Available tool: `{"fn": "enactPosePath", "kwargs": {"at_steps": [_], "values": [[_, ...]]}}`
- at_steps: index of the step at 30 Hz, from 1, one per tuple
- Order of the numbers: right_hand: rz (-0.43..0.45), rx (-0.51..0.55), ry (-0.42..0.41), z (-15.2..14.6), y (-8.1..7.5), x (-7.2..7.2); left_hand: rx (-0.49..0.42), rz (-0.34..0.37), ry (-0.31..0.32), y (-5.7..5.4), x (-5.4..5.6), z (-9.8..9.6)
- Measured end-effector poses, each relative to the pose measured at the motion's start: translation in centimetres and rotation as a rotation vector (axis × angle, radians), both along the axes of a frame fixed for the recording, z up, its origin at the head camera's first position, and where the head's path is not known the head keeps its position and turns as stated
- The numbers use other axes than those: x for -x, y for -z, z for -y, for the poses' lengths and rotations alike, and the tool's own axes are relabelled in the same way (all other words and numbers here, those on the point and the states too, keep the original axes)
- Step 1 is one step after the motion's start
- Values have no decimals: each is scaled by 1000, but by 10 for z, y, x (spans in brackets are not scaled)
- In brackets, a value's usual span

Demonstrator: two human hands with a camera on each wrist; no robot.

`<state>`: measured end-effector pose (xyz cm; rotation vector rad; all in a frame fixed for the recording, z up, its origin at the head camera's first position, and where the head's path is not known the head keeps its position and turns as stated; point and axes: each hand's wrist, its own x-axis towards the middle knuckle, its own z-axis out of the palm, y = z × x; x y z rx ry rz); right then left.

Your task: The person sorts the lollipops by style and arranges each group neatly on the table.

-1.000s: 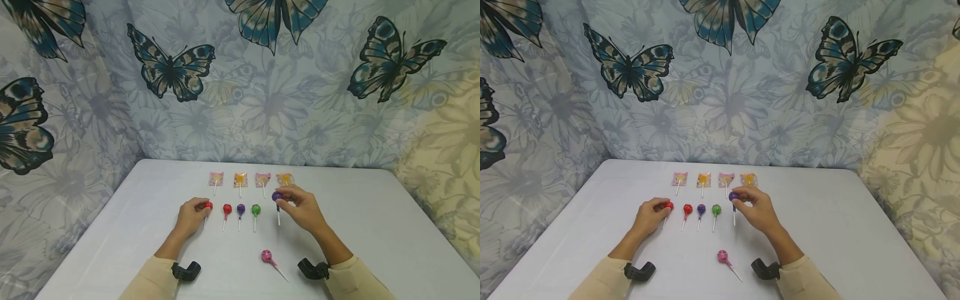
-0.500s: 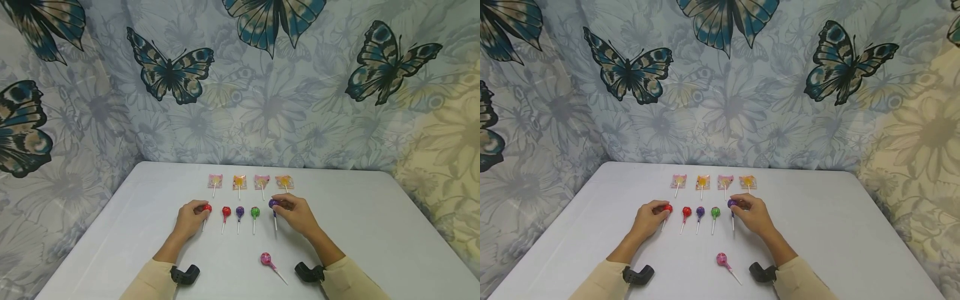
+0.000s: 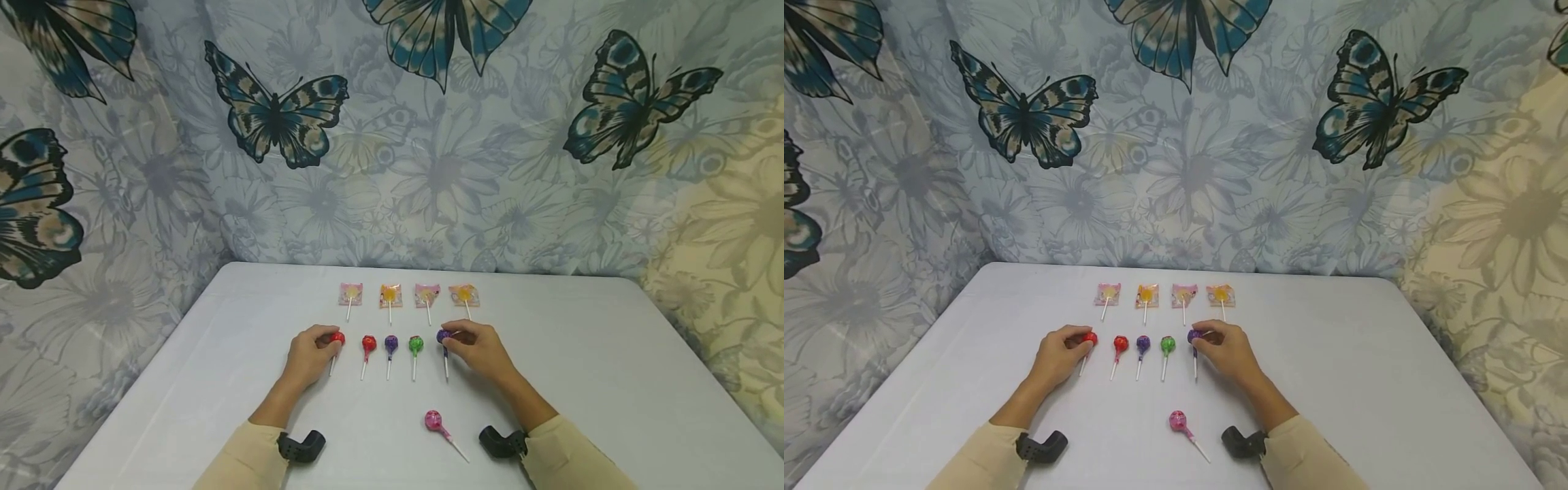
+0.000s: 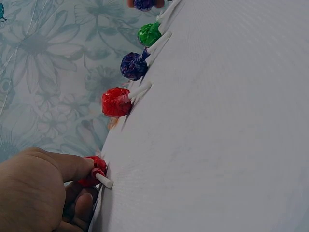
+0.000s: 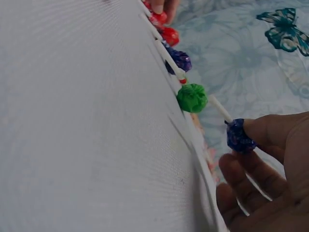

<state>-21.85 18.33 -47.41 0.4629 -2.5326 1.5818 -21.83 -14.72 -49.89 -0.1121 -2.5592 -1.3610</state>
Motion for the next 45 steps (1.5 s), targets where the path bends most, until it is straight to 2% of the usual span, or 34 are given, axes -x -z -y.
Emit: {"fn": "enactPosePath", "kwargs": {"at_steps": [5, 16, 27, 45], "values": [[19, -75, 31, 0, 5, 0, 2, 9, 0, 0, -1, 0], [25, -139, 63, 0, 16, 2, 6, 5, -5, 1, -2, 0], [7, -207, 89, 4, 18, 0, 5, -2, 0, 2, -3, 0], [-11, -229, 102, 2, 15, 2, -2, -4, 2, 1, -1, -1]]}}
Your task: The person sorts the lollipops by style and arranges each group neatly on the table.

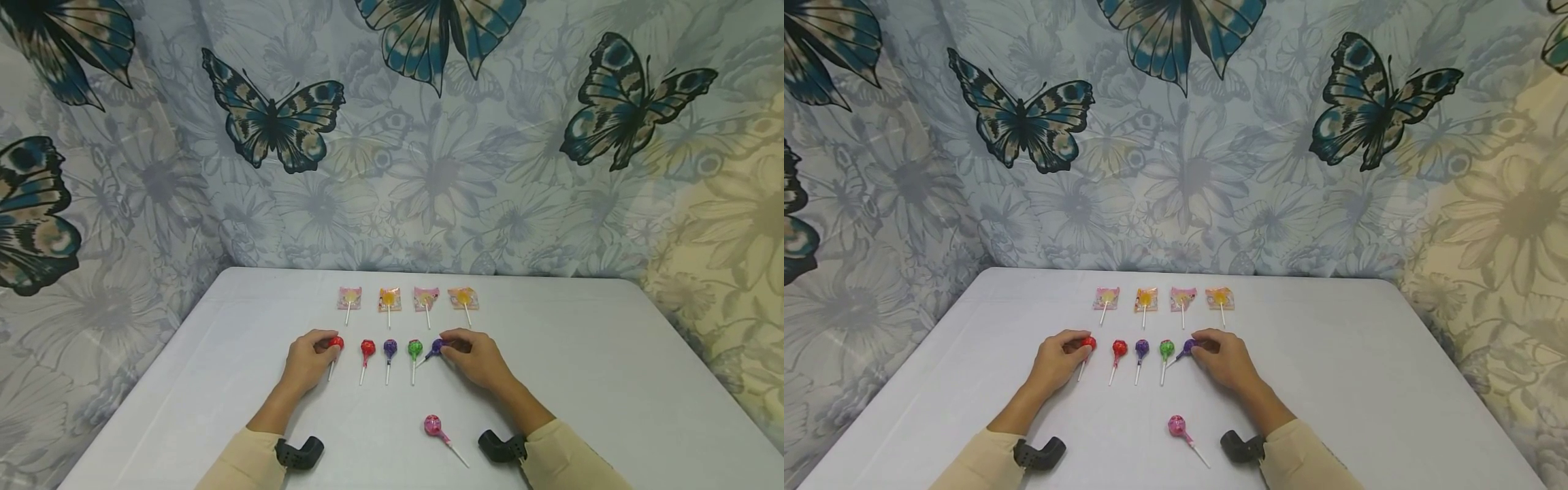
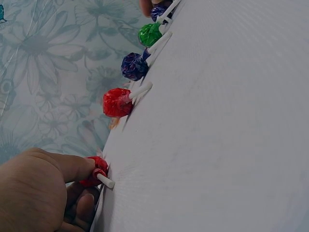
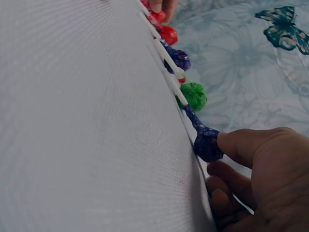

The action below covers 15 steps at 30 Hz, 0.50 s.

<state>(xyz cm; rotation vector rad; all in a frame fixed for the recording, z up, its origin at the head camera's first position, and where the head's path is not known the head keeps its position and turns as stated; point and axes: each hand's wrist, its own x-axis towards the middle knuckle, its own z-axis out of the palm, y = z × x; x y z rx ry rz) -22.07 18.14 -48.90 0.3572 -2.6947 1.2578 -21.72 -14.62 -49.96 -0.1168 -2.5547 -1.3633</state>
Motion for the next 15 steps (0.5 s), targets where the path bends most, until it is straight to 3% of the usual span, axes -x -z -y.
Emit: {"fn": "enactPosePath", "kwargs": {"at_steps": [15], "values": [[-64, 5, -10, 0, 0, 2, 9, -12, 5, 0, 0, 0]]}}
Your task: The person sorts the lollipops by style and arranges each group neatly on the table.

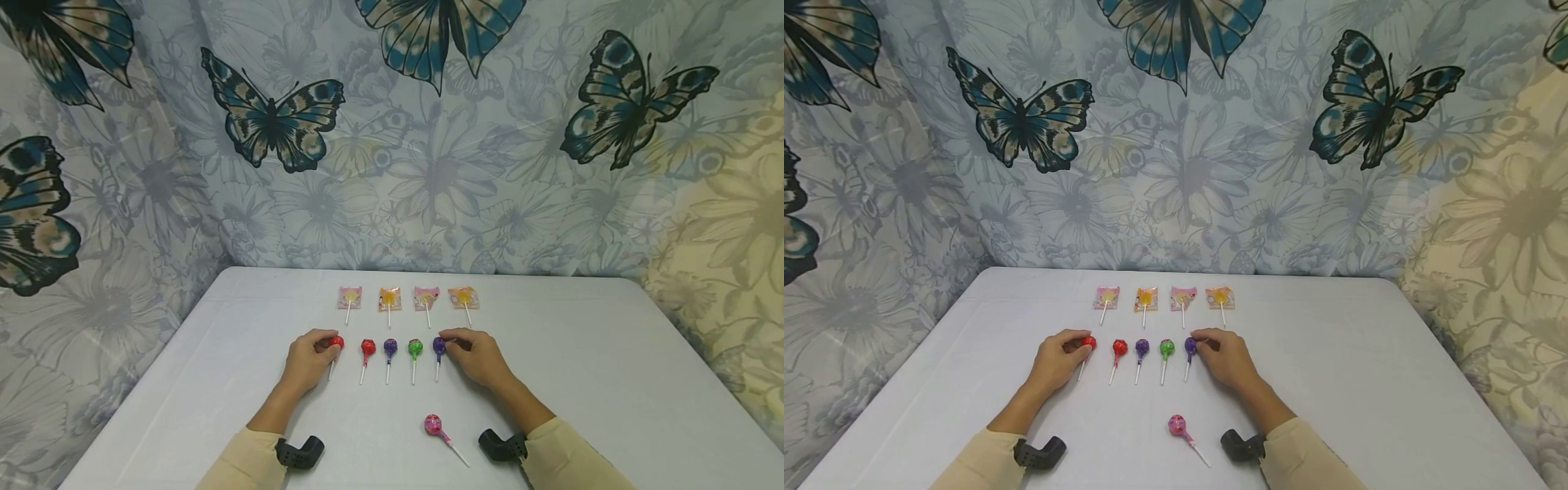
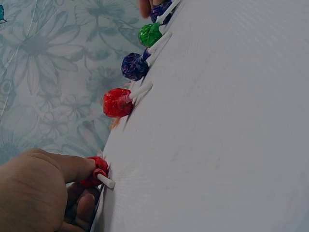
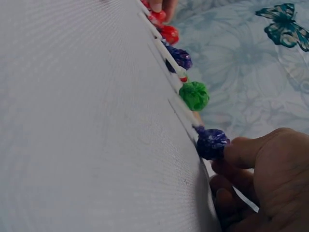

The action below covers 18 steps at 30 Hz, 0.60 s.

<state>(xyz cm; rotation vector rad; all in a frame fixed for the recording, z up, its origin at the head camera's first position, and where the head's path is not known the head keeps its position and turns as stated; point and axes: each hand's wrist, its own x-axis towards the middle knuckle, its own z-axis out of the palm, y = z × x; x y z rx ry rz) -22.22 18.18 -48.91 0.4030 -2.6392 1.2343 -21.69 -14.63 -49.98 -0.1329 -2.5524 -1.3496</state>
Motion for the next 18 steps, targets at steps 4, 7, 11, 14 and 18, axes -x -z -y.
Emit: {"fn": "enactPosePath", "kwargs": {"at_steps": [4, 7, 11, 14, 18], "values": [[11, 4, -3, 0, 0, 0, 8, -1, 0, 1, 1, 0], [23, 11, -3, -1, 0, 0, 8, 2, 2, 1, 1, 0], [29, 16, -9, 0, 1, 0, 8, 4, 3, 1, 0, 0], [34, 19, -11, 0, 0, -1, 13, 3, 0, 0, -1, 0], [36, 21, -10, 0, 0, -1, 15, 5, -10, 0, -1, 0]]}}
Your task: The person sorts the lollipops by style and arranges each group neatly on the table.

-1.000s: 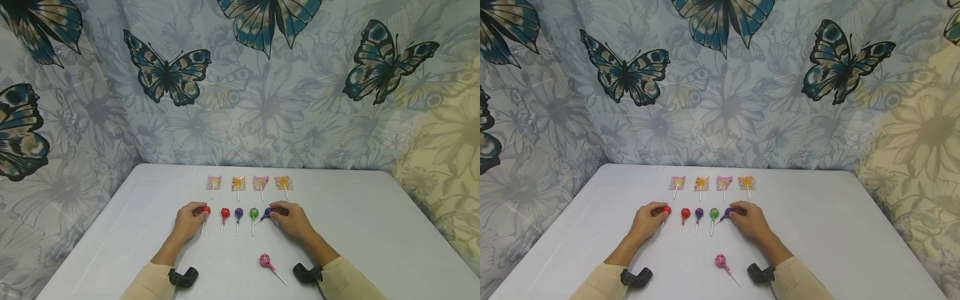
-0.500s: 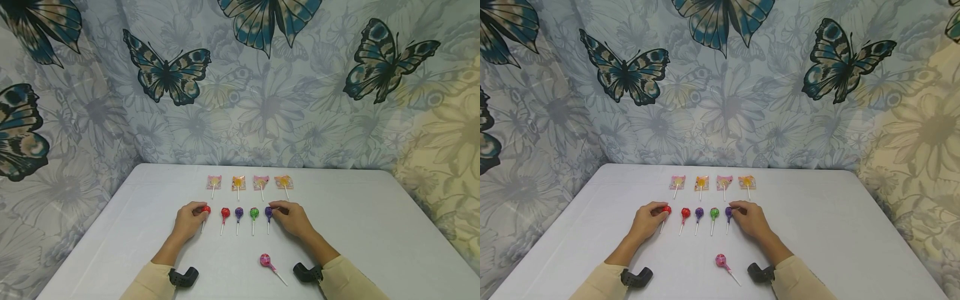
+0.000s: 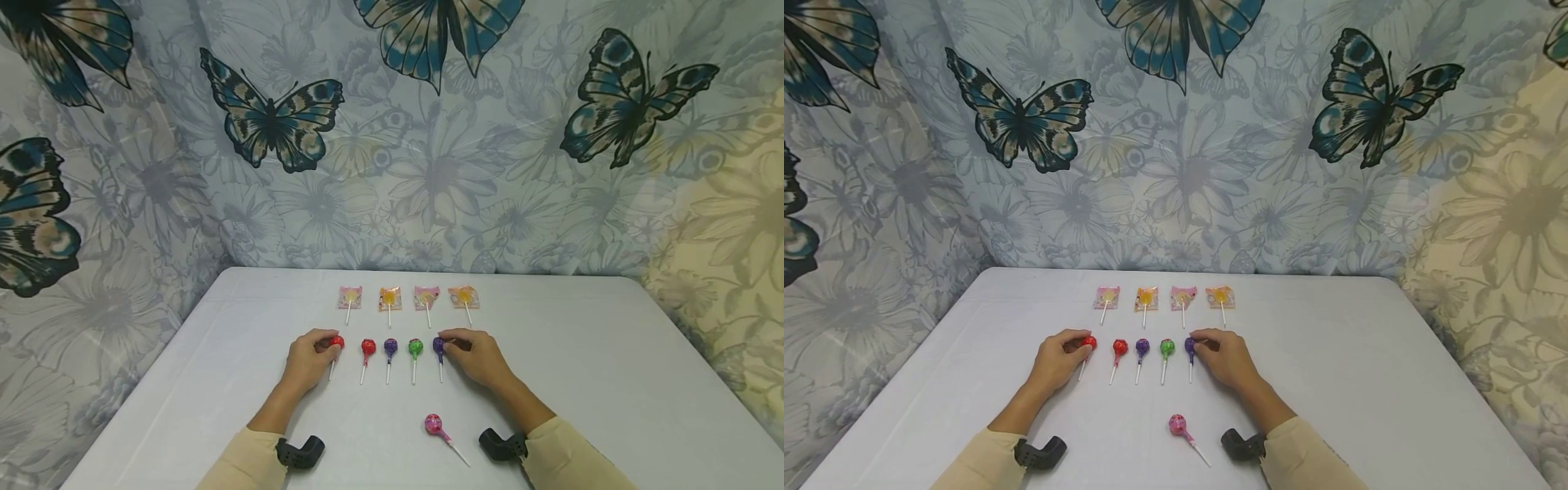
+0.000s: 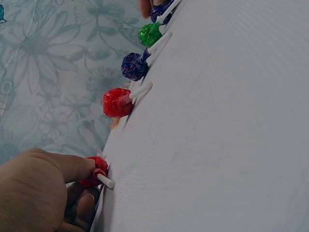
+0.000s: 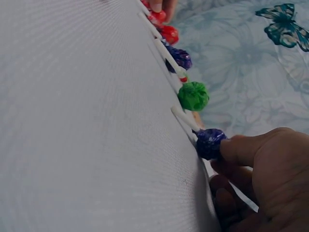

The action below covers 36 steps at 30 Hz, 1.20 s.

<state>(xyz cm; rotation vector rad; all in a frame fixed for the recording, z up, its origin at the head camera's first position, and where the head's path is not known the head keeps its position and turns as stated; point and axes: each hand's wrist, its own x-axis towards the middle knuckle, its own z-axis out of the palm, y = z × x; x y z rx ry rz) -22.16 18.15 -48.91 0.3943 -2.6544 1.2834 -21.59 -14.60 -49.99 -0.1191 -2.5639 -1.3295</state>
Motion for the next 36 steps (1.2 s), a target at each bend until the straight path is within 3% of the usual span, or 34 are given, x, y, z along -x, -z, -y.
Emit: {"fn": "enactPosePath", "kwargs": {"at_steps": [8, 16, 21, 27, 36], "values": [[-11, 43, 27, -3, -9, -1, -7, 8, -9, 0, 0, 1], [-111, 68, -2, -12, -40, -16, -5, -8, 1, 3, 0, -1], [-150, 58, -80, -11, -61, -34, -6, -5, 1, 1, 1, 0], [-208, 92, -254, -6, -76, -57, -10, 6, -5, 0, 1, 0], [-174, 65, -423, 2, -74, -81, -8, 9, -18, 0, 1, -1]]}}
